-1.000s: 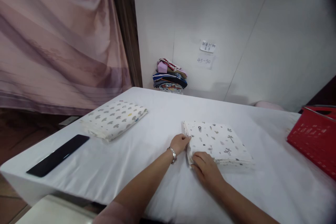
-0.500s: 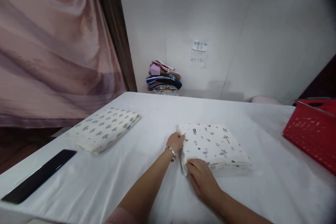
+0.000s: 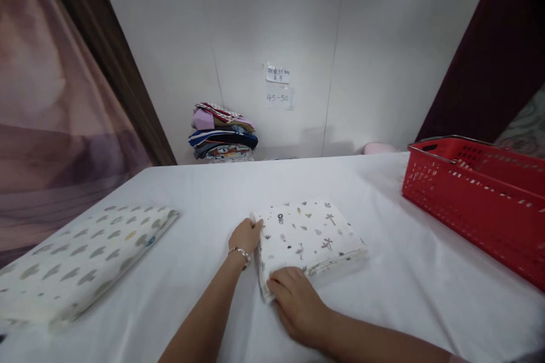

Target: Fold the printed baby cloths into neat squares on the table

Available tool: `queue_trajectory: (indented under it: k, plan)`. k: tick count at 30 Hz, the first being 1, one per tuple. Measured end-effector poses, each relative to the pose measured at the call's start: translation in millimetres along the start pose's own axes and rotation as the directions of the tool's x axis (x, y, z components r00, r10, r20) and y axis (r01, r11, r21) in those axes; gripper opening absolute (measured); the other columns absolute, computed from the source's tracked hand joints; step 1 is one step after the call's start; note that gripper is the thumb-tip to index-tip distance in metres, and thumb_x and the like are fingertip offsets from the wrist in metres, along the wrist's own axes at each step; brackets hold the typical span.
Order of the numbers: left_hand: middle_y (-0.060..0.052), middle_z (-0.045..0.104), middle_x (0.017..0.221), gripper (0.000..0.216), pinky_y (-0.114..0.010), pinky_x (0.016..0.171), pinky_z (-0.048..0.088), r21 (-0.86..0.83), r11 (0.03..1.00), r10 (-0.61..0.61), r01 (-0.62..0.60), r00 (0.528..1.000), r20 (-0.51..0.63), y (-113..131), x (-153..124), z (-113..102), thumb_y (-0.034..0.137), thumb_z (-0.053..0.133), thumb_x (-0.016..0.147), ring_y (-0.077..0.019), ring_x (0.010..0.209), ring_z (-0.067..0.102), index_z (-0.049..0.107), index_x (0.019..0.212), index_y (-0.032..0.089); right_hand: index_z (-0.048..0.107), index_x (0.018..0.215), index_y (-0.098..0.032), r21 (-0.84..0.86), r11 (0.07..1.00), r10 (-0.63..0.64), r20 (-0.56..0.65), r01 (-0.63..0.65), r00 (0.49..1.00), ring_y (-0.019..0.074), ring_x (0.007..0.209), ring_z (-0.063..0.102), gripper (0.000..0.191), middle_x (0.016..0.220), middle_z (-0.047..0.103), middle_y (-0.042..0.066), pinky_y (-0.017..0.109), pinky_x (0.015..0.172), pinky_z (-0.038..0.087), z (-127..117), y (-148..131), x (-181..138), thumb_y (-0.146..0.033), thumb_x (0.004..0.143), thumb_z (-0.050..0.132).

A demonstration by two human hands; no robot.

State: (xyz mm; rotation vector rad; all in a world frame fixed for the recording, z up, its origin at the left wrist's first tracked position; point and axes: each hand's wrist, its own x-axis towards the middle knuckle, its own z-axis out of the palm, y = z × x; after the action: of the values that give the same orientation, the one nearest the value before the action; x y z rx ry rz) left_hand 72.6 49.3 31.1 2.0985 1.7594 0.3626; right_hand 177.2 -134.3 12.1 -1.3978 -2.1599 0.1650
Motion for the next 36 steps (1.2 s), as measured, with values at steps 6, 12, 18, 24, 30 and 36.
queue_trajectory:
  k: [6,12,18,24,30,36]
  plan:
    - [-0.012,0.034,0.140,0.058,-0.038,0.104,0.025,0.182,0.941,0.313,-0.286,0.939,-0.140,16.6,-4.3,8.6,0.046,0.033,0.085,-0.0241,0.130,0.027,0.036,0.131,0.011,0.048,0.112,-0.018,-0.009,1.000,0.011,0.028,-0.011,1.000,0.0215,0.098,0.045,0.035,0.107,0.052,0.009,0.037,0.084,0.036,-2.3,-1.8,-1.2,-0.014,0.078,0.046]
    - [-0.007,0.015,0.148,0.061,-0.052,0.106,0.014,0.235,0.935,0.263,-0.266,0.964,0.047,15.0,-2.9,29.8,0.047,0.024,0.087,-0.0254,0.136,0.009,0.026,0.138,0.014,0.045,0.118,-0.018,0.022,0.998,-0.057,0.037,0.056,0.998,0.0209,0.104,0.046,0.039,0.112,0.054,0.009,0.036,0.089,0.037,-22.0,4.2,3.0,-0.021,0.079,0.048]
    - [-0.005,0.012,0.148,0.060,-0.054,0.105,0.015,0.237,0.935,0.257,-0.262,0.965,0.055,14.4,-5.4,26.4,0.047,0.021,0.088,-0.0246,0.136,0.007,0.023,0.139,0.017,0.041,0.129,-0.016,-0.185,0.961,0.191,-0.094,-0.206,0.977,0.0240,0.132,0.019,0.045,0.140,0.033,0.011,0.044,0.104,0.020,-74.7,99.6,45.5,-0.032,0.087,0.041]
    - [-0.005,0.011,0.148,0.060,-0.055,0.105,0.016,0.242,0.934,0.247,-0.262,0.965,0.091,17.4,-8.0,24.6,0.048,0.020,0.088,-0.0251,0.136,0.006,0.022,0.140,0.018,0.029,0.138,-0.017,-0.319,0.781,0.591,0.103,-0.537,0.800,0.0288,0.135,0.006,0.061,0.148,0.014,0.010,0.049,0.104,0.015,-71.7,189.5,45.7,-0.051,0.088,0.032]
    - [-0.005,0.009,0.149,0.060,-0.051,0.104,0.021,0.200,0.950,0.239,-0.241,0.970,0.034,12.9,-7.7,27.7,0.050,0.022,0.087,-0.0265,0.135,0.008,0.022,0.140,0.021,0.035,0.135,-0.017,-0.148,0.795,0.602,0.067,-0.588,0.796,0.0253,0.135,0.009,0.057,0.147,0.019,0.008,0.041,0.105,0.020,-69.8,199.1,39.4,-0.046,0.086,0.039]
    - [-0.012,0.008,0.149,0.069,-0.042,0.101,0.027,0.160,0.972,0.184,-0.175,0.982,-0.046,13.7,-13.7,24.4,0.055,0.026,0.085,-0.0267,0.129,0.029,0.017,0.141,0.016,0.039,0.132,-0.009,-0.052,0.657,0.751,-0.039,-0.752,0.659,0.0273,0.117,0.046,0.057,0.129,0.048,0.016,0.039,0.095,0.037,-94.4,199.8,7.5,-0.037,0.083,0.045]
